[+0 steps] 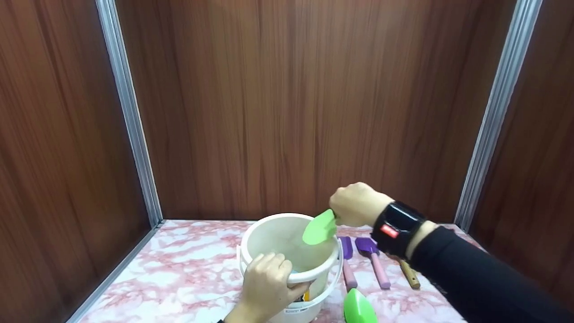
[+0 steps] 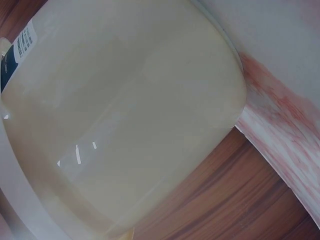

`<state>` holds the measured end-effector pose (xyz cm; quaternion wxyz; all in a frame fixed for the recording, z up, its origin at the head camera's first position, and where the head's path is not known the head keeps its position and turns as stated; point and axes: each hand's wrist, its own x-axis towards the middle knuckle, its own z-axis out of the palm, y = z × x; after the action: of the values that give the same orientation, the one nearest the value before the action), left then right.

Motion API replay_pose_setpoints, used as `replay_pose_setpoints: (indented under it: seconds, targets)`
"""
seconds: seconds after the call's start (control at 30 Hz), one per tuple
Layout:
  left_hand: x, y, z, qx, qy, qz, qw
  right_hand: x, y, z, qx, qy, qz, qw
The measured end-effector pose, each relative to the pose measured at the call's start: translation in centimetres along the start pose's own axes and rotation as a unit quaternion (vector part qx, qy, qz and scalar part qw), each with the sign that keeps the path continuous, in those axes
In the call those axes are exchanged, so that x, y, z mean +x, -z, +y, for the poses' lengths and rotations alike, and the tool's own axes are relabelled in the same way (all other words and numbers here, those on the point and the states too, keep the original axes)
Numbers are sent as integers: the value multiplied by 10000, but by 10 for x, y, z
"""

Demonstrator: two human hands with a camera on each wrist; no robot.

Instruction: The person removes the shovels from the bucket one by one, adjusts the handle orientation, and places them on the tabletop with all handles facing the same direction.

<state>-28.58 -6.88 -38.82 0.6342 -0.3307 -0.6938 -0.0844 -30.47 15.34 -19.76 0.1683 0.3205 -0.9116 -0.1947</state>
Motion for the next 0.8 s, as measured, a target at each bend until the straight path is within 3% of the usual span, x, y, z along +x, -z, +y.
replay_pose_setpoints:
  seconds: [0.2,0.3,0.4,0.53,0.8]
  targets:
    - [0,-1,1,13,33,-5,10000,-19,-6,22,576,-108,-240,9980]
    - [0,-1,1,5,81,-65,9999,-34,-15,32,980,-169,4,9950]
    - [0,0,2,-16,135,-83,9999,-52,-29,36,1263,-120,508,9906]
    - [1,0,2,-35,89,-50,9999,-79,-51,37,1667,-348,901,9813]
    - [2,4,3,13,161,-171,9997,-128,-93,32,2634,-1243,1119,9501]
